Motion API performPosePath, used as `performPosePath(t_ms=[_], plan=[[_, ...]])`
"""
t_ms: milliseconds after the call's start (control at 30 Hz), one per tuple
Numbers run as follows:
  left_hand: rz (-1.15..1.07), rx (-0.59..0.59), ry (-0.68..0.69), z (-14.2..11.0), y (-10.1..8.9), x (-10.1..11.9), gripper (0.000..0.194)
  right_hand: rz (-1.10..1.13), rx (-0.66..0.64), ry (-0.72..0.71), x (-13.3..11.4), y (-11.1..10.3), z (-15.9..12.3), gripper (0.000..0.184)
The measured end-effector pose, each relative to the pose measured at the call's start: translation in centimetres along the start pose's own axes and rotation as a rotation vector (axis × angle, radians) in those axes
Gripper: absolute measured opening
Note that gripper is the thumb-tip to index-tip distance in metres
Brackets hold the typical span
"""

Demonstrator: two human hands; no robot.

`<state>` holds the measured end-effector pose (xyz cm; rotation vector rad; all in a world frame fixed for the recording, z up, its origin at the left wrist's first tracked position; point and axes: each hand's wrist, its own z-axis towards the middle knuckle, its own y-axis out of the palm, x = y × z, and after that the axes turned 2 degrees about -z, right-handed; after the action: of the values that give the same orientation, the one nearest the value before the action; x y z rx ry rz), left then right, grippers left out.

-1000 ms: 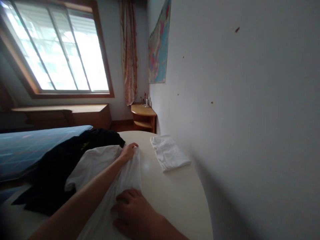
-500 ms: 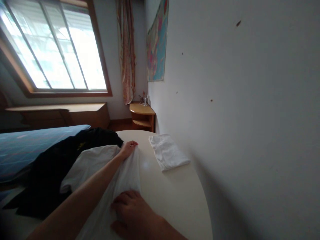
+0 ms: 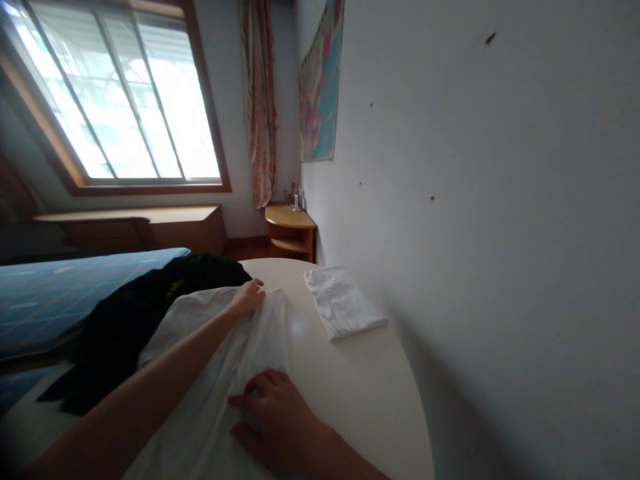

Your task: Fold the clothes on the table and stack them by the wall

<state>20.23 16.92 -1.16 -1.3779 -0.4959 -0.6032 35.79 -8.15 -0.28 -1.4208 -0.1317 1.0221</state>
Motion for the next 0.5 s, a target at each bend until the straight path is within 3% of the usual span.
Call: performPosePath(t_ms=[200,400,500], plan=[[0.002,-0.049,-0.046,-2.1,-1.2,-0.9,0.039,-0.071,0.037,0.083,-0.4,0.6,0.7,0.048],[-0.161,-0.143,-0.129,-2.6,-0.6,-0.8,0.034,-0.057,0.071,0.106,-0.5,1.4,1.0,0.026],[-0.267,-0.183,-0.163,-2.5,-0.4,0.0,0.036,0.014,0.135,0.124,-0.4,1.3,1.1,0.03]])
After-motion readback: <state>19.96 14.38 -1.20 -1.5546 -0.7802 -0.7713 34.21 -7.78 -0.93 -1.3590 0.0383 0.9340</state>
